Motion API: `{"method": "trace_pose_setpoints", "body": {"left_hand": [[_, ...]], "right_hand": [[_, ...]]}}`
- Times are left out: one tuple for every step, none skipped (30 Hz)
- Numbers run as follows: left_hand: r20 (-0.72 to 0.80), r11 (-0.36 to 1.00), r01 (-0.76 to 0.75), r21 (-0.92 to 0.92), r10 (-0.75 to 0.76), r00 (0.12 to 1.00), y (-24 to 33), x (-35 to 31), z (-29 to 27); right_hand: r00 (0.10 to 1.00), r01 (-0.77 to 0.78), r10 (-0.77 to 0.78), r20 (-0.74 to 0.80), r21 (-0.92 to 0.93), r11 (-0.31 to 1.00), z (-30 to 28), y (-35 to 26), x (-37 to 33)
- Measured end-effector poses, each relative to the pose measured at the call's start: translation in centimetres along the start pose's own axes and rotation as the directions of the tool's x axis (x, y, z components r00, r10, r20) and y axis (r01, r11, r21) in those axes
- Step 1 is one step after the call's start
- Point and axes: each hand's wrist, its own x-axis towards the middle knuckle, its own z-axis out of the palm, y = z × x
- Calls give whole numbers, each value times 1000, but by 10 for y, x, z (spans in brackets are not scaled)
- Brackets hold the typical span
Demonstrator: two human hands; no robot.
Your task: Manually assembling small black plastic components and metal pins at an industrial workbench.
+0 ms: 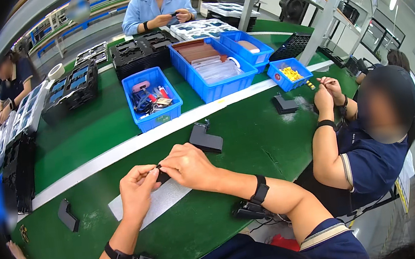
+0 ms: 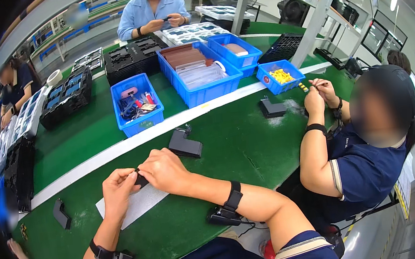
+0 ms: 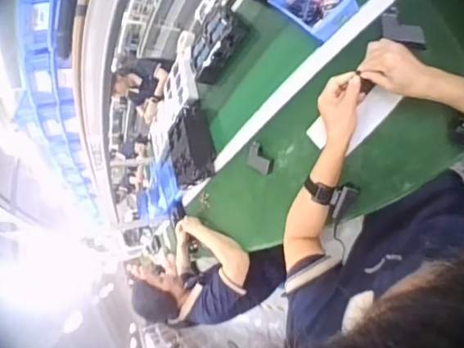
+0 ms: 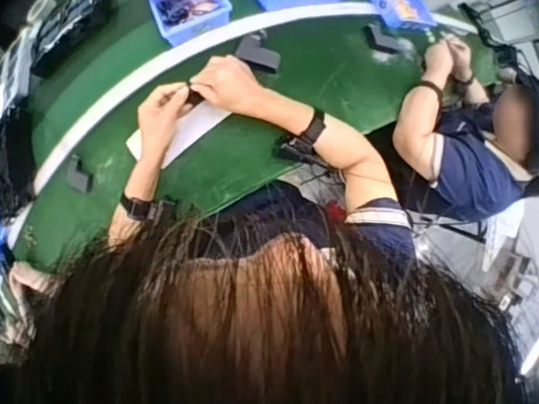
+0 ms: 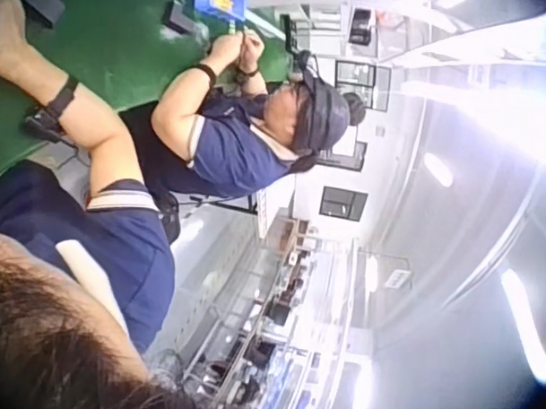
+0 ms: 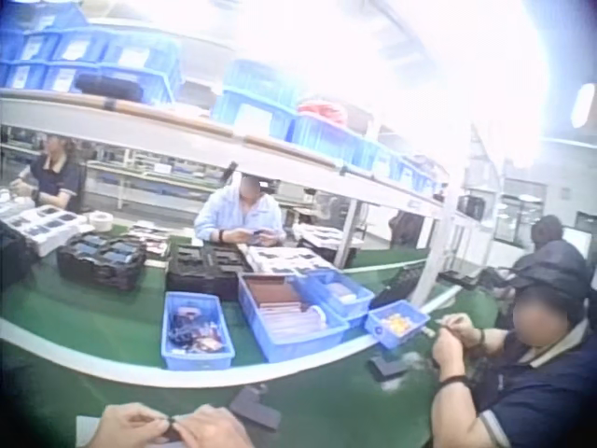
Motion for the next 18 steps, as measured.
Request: {"method": "trace_pose_setpoints", "body": {"left_hand": [[-2, 1000, -1, 4, 1, 1000, 0, 1, 2], [13, 1000, -14, 16, 14, 1000, 1, 2, 4], [15, 999, -24, 34, 23, 1000, 1, 2, 4], [25, 999, -49, 23, 48, 999, 0, 2, 4], [42, 995, -86, 57, 84, 996, 3, 2, 6], [59, 989, -135, 61, 131, 990, 2, 2, 6], [41, 990, -123, 75, 121, 992, 0, 3, 7], [49, 989, -137, 48, 135, 990, -4, 3, 5], [41, 991, -127, 53, 125, 991, -1, 2, 8], [55, 988, -140, 64, 136, 989, -2, 4, 8], [43, 988, -143, 59, 140, 989, -4, 4, 8], [34, 984, -151, 97, 148, 988, -6, 8, 10], [30, 979, -155, 131, 152, 988, -9, 10, 9], [8, 979, -154, 134, 154, 988, -11, 9, 7], [16, 984, -151, 96, 150, 989, -12, 9, 8], [27, 987, -148, 56, 147, 989, -12, 9, 7], [22, 987, -151, 51, 150, 988, -13, 8, 6], [55, 992, -119, 32, 117, 992, -14, 8, 4]], "right_hand": [[1000, 2, -1, -3, 3, 1000, 0, 1, -1], [1000, 14, -13, 4, -12, 1000, -1, 3, -3], [999, 31, -31, 13, -13, 999, 1, 3, -4], [997, 79, -79, 0, -13, 997, -2, 2, -3], [992, 103, -97, 84, -71, 992, -9, 1, -2], [987, 155, -154, 36, -40, 987, -10, 3, -2], [978, 204, -206, -37, -43, 978, -8, 1, -1], [969, 243, -246, -39, -61, 968, -8, 1, 0], [967, 250, -253, -32, -77, 965, -9, 2, -2], [974, 227, -227, 9, -82, 970, -14, 0, 0], [982, 189, -189, 13, -69, 980, -15, -3, 0], [993, 112, -112, 19, 14, 994, -15, -1, 0], [999, 28, -31, 38, 89, 996, -14, 0, -1], [998, 41, -46, 47, 104, 994, -11, 0, 0], [981, -188, 171, 90, 236, 953, -11, 0, -1], [914, -406, 373, 160, 347, 846, -11, 0, -1], [915, -403, 368, 164, 343, 849, -12, -2, 0], [910, -411, 367, 195, 298, 862, -13, -4, 2]]}}
